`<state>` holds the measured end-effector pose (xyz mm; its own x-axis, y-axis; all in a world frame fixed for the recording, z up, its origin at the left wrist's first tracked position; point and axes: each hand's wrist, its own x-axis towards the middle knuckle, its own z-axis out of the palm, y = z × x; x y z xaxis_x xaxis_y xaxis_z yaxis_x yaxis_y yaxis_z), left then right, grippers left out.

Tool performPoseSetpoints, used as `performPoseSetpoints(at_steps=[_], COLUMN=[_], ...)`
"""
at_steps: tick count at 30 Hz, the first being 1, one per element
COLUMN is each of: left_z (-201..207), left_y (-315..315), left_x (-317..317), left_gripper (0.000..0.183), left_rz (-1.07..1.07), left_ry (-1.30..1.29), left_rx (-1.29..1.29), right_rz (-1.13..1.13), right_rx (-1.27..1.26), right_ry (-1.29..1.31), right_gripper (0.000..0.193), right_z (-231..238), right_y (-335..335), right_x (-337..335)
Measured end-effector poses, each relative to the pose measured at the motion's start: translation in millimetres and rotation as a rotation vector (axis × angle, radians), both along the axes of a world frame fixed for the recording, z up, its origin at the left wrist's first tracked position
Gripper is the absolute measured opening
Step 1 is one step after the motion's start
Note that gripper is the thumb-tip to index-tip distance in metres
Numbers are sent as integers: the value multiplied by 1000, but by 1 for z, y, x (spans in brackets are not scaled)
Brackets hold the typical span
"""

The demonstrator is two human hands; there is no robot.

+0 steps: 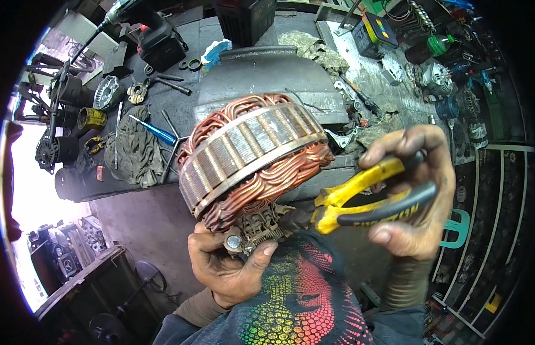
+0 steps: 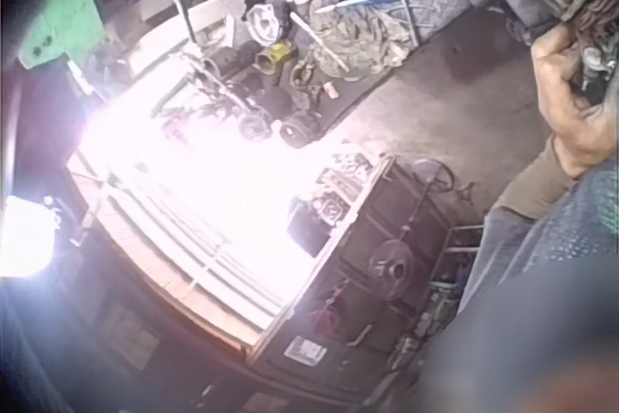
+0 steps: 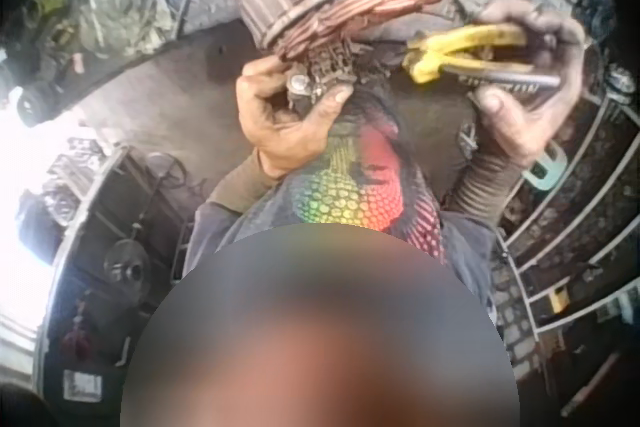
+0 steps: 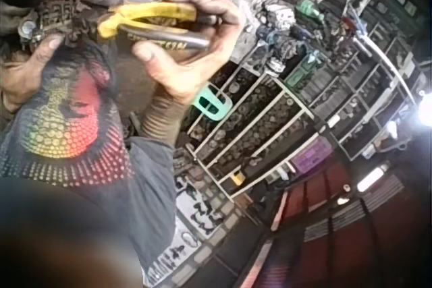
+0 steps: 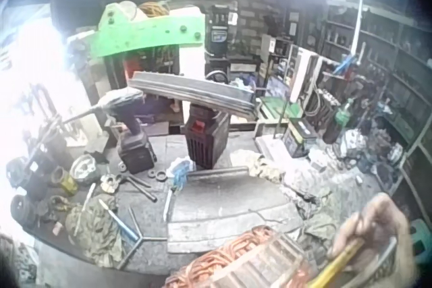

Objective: The person uses pliers to cut and remove copper windings from a cylindrical electrical component, likely a stator. They repeatedly grip and pull sections of the wire to detach them from the core, working methodically around the circumference of the part.

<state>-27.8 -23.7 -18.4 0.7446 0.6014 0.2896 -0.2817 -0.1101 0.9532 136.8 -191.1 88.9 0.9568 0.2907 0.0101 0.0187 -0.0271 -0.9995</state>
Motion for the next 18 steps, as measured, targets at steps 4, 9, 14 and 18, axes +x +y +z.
performPoseSetpoints(at_steps=[4,9,14,18], left_z=[-4,-9,-13,-13], left_y=[-2,-2,-3,0], left_x=[2,3,4,5], left_gripper=[55,55,56,56], left_rz=[-11,-3,-22,-30], left_ry=[-16,-46,-68,-73], left_rx=[35,102,68,136], right_rz=[115,279,313,206], right_rx=[593,578,713,679], right_ry=[180,151,172,245], right_gripper=[95,46,29,30], right_z=[-16,-2,41,18], right_y=[-7,33,53,50], right_x=[1,-18,1,-13])
